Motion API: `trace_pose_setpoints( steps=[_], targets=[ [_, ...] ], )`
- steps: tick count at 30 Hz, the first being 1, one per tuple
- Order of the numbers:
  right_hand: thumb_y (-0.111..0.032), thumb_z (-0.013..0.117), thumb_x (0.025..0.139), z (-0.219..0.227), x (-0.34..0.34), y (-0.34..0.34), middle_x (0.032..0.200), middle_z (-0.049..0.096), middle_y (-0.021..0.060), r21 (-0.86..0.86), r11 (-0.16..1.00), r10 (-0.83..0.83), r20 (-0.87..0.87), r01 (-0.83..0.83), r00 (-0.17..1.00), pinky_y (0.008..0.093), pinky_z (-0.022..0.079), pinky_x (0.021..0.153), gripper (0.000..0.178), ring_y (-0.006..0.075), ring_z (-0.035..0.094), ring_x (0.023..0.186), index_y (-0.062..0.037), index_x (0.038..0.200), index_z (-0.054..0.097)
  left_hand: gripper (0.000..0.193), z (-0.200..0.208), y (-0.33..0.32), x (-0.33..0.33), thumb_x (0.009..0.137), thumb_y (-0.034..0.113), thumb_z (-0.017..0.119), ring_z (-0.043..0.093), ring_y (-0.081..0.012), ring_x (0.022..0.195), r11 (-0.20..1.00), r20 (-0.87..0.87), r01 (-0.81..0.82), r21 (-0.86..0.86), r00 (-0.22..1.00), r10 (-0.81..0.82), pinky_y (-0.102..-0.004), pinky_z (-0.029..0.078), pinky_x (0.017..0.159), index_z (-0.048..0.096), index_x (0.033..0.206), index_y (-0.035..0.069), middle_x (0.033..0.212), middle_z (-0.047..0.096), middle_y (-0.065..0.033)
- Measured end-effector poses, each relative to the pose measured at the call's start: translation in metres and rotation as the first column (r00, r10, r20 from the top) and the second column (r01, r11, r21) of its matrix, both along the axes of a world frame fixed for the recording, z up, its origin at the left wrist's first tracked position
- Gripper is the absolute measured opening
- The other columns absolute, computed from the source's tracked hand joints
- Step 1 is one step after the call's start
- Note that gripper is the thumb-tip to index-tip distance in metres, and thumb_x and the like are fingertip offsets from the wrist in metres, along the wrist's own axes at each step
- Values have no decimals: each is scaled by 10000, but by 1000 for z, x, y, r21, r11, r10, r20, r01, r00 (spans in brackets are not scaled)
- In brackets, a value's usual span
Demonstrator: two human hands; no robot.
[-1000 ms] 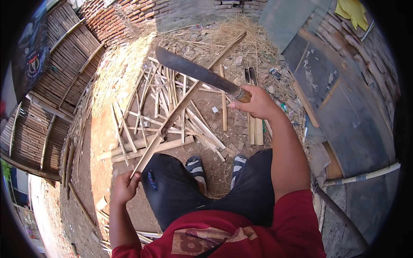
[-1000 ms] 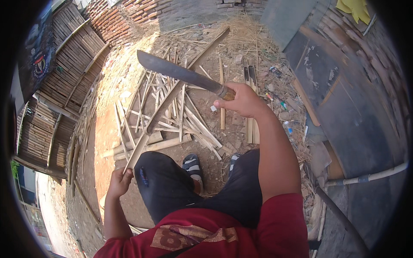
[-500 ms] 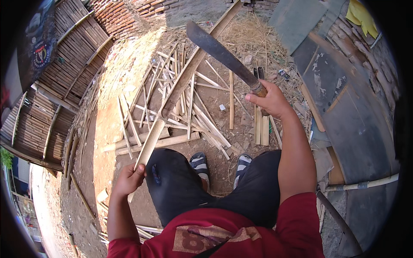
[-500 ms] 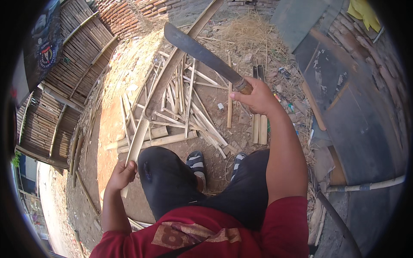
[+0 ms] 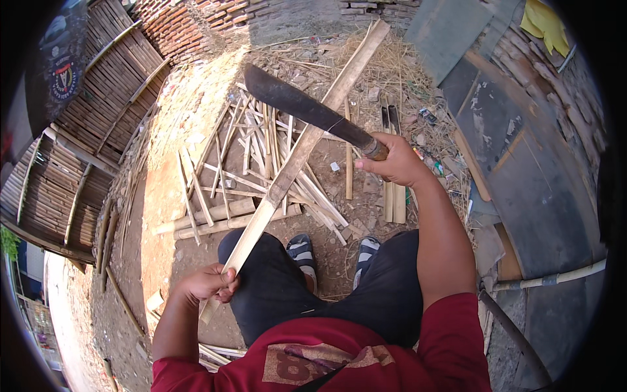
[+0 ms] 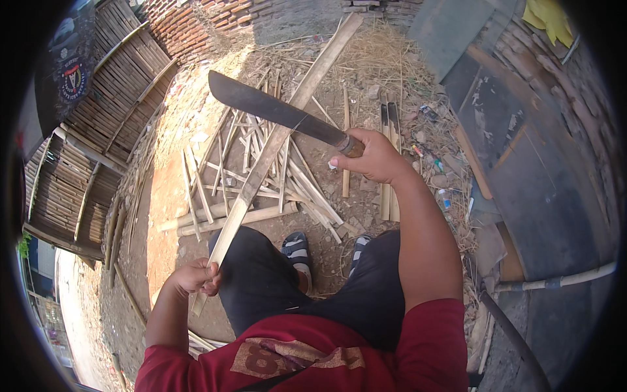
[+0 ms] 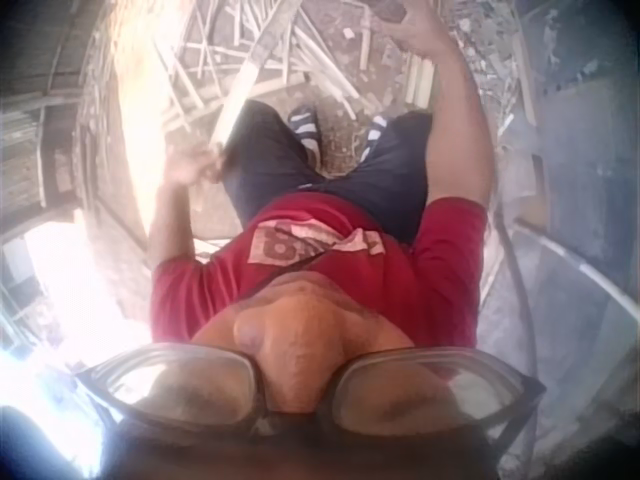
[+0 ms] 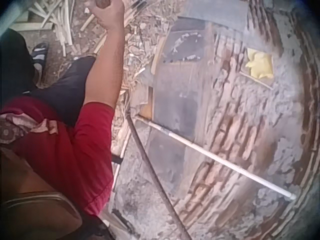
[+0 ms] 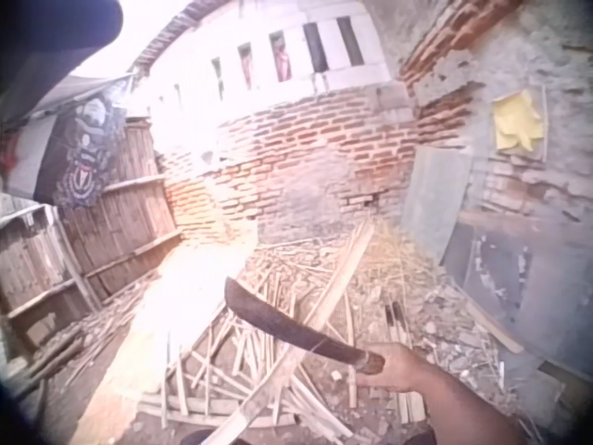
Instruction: The person uses a machete to shave and strip a piece of bamboo while sitting on the ground outside.
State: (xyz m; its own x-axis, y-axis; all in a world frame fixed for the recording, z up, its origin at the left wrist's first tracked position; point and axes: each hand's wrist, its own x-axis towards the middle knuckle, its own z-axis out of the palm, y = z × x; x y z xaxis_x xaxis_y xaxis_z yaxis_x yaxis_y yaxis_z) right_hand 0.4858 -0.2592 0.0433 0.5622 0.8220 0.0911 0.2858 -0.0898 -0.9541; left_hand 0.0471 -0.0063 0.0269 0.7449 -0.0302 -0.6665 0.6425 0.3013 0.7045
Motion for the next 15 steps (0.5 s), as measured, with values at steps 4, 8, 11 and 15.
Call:
trace_pose_setpoints(
  steps=[4,8,11,15],
  targets=[
    [-174,890,817,-5,6,-2,770,602,-75,84,996,5,17,-6,1000,247,415,550,413,31,515,631,-19,1145,694,498,-3,-5,-2,1022,530,575,396,-105,491,998,25,31,-57,999,-29,-284,361,519,595,811,79,597,470,1],
    [-234,878,826,9,4,-6,939,715,35,-109,993,-59,-125,45,990,301,517,818,518,122,631,851,10,1238,680,501,-7,-11,1,1035,527,550,391,-106,484,992,32,38,-117,999,-35,-291,367,522,586,807,82,585,444,11],
    [-224,871,834,-13,-3,9,899,708,14,44,993,108,74,-111,991,275,514,713,505,80,617,776,7,1240,678,504,-9,-10,7,1041,533,536,389,-101,483,990,40,52,-134,998,-47,-288,373,527,584,809,87,579,434,21],
    [-288,880,821,11,5,-7,982,723,81,-94,995,-32,-114,21,993,307,517,818,583,143,645,884,29,1259,662,500,-16,-9,0,1038,535,540,387,-101,481,986,31,46,-157,999,-42,-287,367,520,583,818,88,577,428,28]
  ],
)
